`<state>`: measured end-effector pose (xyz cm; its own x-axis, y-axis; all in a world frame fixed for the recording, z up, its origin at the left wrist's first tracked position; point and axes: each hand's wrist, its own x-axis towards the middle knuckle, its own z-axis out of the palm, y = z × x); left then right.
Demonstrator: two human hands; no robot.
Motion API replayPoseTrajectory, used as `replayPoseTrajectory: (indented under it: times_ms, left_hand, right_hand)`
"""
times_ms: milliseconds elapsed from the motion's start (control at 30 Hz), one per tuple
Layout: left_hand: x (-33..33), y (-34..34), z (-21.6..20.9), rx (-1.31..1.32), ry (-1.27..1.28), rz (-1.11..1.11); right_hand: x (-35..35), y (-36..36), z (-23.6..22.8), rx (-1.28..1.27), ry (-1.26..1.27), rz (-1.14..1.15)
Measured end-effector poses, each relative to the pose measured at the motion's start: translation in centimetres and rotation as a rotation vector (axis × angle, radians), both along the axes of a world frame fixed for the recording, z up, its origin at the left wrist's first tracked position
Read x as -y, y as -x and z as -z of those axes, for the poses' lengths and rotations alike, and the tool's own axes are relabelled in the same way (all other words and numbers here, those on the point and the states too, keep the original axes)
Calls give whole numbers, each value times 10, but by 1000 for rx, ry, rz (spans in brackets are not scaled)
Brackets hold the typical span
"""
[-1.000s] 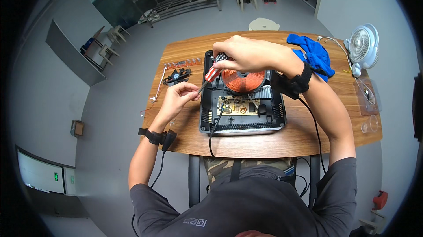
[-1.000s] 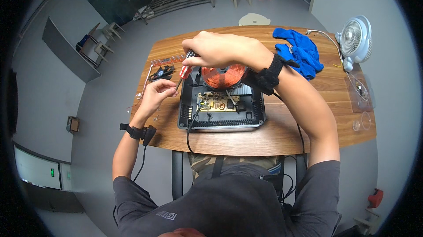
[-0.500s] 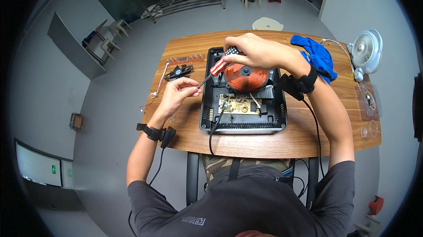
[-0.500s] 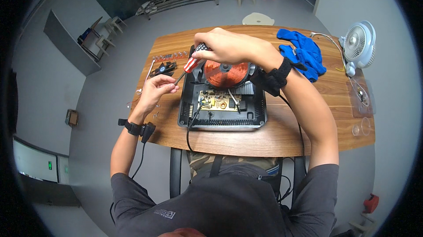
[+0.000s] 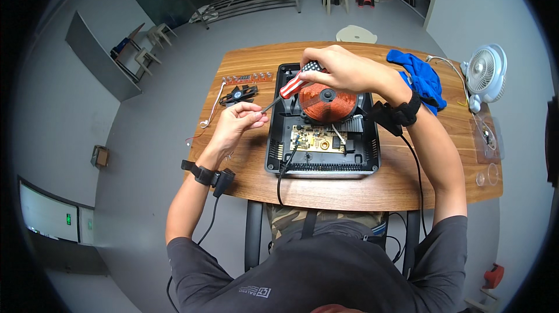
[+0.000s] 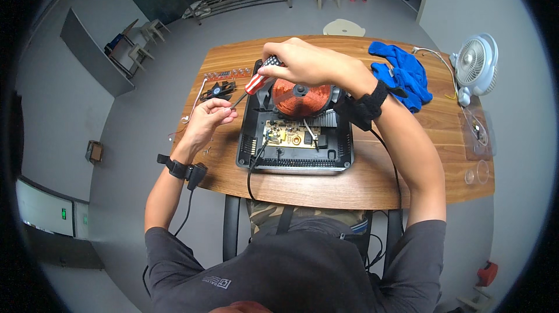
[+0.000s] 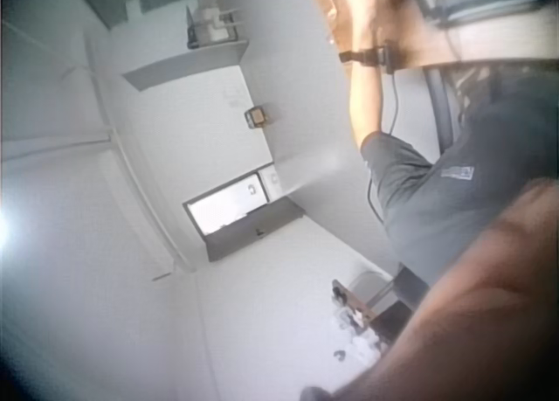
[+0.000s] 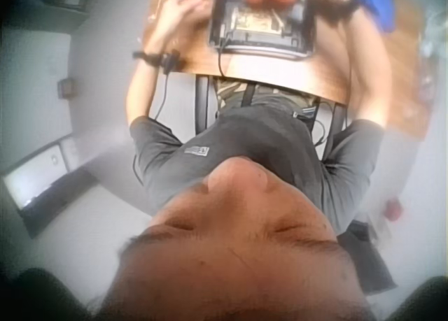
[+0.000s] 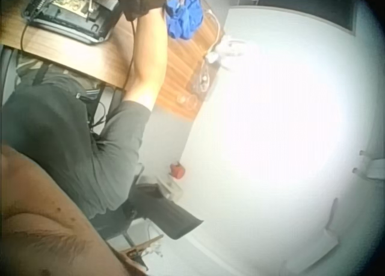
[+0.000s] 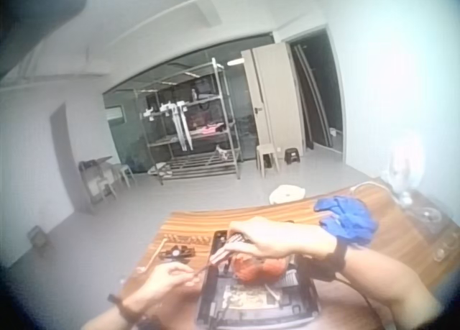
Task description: The person uses a screwdriver to fasten screws on a circuit board inside an open electronic device. They then place a circular copper-colored component onto the board and continue securing it with screws. Finally, they attach a small fan to the assembly.
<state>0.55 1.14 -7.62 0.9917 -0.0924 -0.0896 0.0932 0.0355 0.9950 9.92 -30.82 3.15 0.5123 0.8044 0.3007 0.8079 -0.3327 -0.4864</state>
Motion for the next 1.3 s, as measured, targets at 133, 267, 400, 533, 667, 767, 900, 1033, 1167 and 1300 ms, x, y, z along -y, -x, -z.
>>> replayPoseTrajectory:
  times_ms: [133, 267, 400, 533, 667, 767, 900, 1033, 1167, 1300]
  left_hand:
    - [-2, 0, -1, 56, -21, 36]
    - [3, 1, -3, 111, -140, 66]
    - [11, 0, -7, 158, -233, 75]
    - [1, -13, -6, 175, -246, 85]
    - [-2, -19, 5, 333, -526, 126]
    - [4, -13, 16, 491, -1072, 293]
    - [23, -9, 28, 522, -1135, 388]
    - [29, -7, 35, 522, -1134, 403]
    - [33, -12, 43, 463, -1125, 430]
    - [36, -10, 42, 441, -1085, 405]
  right_hand:
    - [2, 0, -1, -53, 14, 20]
    - [3, -3, 4, -14, -16, -19]
    - [2, 3, -1, 11, 35, -9]
    - [3, 7, -14, -57, 93, 14]
    - [8, 1, -13, -22, 88, 35]
    - [11, -6, -8, 68, 165, 41]
    - [10, -10, -4, 84, 253, 48]
    - [0, 0, -15, 45, 365, 65]
    - [-4, -8, -1, 144, 334, -24]
    - [-13, -7, -3, 131, 352, -39]
